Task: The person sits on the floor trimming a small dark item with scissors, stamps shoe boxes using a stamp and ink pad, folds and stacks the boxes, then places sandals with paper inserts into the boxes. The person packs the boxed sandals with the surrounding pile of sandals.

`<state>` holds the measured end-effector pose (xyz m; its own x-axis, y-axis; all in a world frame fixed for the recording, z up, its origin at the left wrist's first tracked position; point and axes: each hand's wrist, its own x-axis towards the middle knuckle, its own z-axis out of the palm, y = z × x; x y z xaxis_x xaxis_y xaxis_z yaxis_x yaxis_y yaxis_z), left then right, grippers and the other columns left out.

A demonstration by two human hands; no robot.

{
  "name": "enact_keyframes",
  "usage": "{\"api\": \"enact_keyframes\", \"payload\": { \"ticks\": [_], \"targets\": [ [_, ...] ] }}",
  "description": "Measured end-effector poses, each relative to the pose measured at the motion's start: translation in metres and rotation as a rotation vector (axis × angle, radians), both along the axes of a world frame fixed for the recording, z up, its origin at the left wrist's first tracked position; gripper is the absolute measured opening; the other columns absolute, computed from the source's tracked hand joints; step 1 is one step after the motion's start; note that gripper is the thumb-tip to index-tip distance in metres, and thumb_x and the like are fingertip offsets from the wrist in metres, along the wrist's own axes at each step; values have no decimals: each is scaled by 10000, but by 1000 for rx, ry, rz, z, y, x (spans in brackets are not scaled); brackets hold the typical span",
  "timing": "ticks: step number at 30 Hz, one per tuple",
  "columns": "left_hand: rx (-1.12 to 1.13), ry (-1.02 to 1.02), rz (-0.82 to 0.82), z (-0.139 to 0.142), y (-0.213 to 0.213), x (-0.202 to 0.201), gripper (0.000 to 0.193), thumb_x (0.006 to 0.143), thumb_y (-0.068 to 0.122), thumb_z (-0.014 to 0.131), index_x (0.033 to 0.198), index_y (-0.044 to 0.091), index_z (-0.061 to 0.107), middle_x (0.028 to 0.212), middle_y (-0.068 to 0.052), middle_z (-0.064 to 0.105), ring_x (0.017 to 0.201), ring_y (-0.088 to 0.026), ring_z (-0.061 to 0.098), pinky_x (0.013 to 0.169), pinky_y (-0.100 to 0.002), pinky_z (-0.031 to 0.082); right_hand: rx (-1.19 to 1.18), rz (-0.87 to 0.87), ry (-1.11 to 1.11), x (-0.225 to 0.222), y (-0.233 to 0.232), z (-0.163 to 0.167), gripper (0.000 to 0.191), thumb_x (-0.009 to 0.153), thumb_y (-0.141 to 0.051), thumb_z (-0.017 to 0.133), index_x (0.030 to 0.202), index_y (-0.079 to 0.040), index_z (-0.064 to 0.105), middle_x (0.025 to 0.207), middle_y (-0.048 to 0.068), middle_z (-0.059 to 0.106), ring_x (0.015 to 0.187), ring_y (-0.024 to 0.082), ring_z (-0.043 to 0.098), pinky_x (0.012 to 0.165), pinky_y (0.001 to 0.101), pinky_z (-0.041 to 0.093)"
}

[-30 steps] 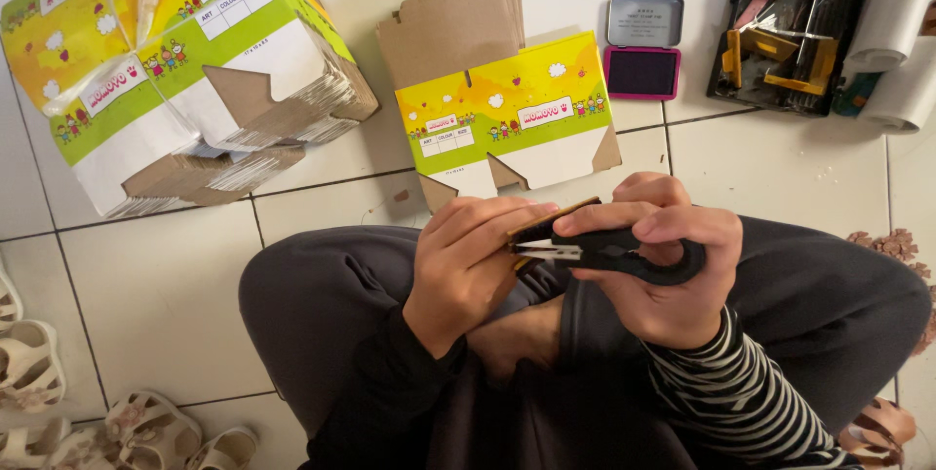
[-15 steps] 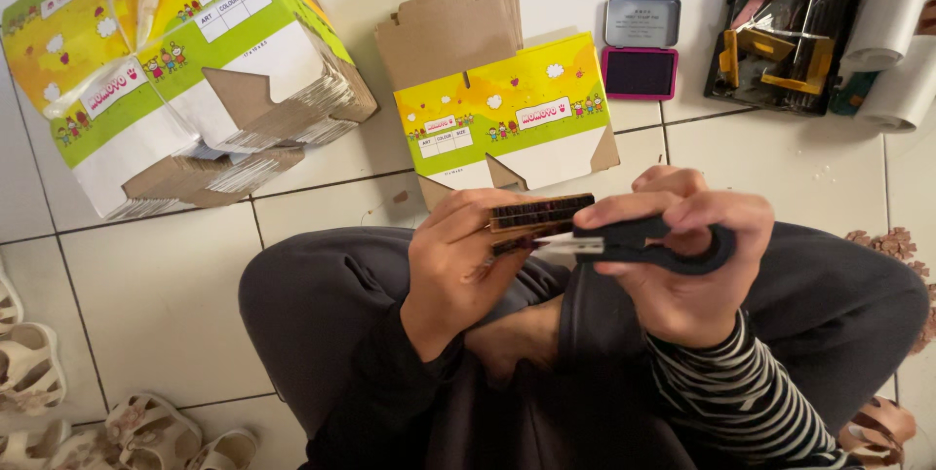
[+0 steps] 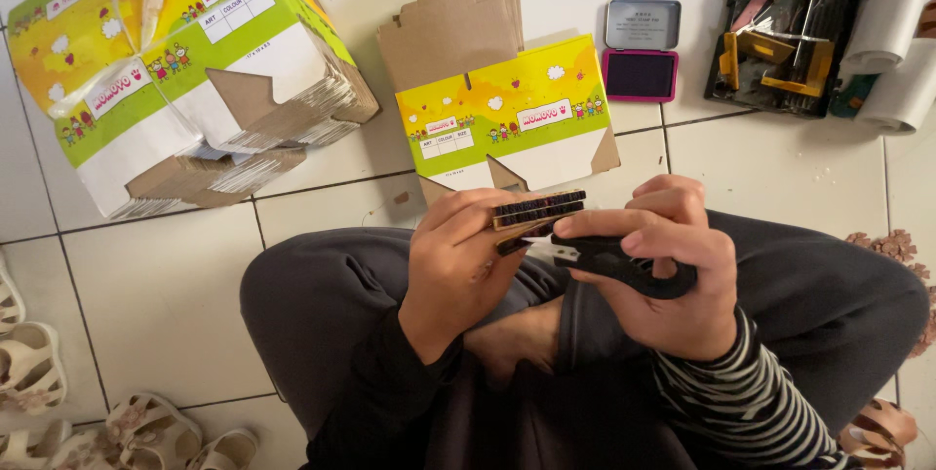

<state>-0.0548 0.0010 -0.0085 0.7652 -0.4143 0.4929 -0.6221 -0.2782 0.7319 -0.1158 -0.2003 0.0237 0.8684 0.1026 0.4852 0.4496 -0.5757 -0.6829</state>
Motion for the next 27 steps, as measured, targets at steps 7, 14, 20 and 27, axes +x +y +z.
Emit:
{"api": "enact_keyframes", "payload": {
  "ticks": [7, 14, 20, 27],
  "targets": [
    [-38, 10, -58, -4, -1, 0, 329, 723, -3, 801, 1042, 49, 736, 1139, -66, 732, 1068, -265, 705, 920, -377, 582, 215, -14, 212, -9, 0, 4, 610, 832, 18, 825, 1211, -109, 364, 1122, 151, 754, 964, 204, 592, 873, 300, 485],
    [-105, 77, -26, -6, -8, -7, 271, 779, 5, 845, 1027, 62, 750, 1123, -55, 744, 1028, -244, 725, 882, -341, 593, 369, -4, 165, -15, 3, 5, 613, 910, 119, 734, 1279, -112, 302, 1191, 218, 695, 1089, 222, 625, 957, 313, 561],
    [-100, 66, -38, -5, -6, -7, 310, 759, -15, 818, 1053, 57, 752, 1122, -53, 744, 1043, -244, 727, 901, -345, 597, 386, 11, 198, -16, 10, 5, 620, 850, 142, 736, 1240, -94, 317, 1130, 242, 656, 1062, 266, 645, 927, 347, 600],
    [-146, 131, -48, -5, -9, -6, 245, 824, 38, 828, 1061, 64, 773, 1129, -49, 751, 1008, -231, 723, 886, -332, 574, 1101, -30, 144, 0, -8, -11, 375, 943, 8, 634, 1248, -78, 434, 986, 156, 620, 942, 251, 635, 875, 356, 538]
  ]
}}
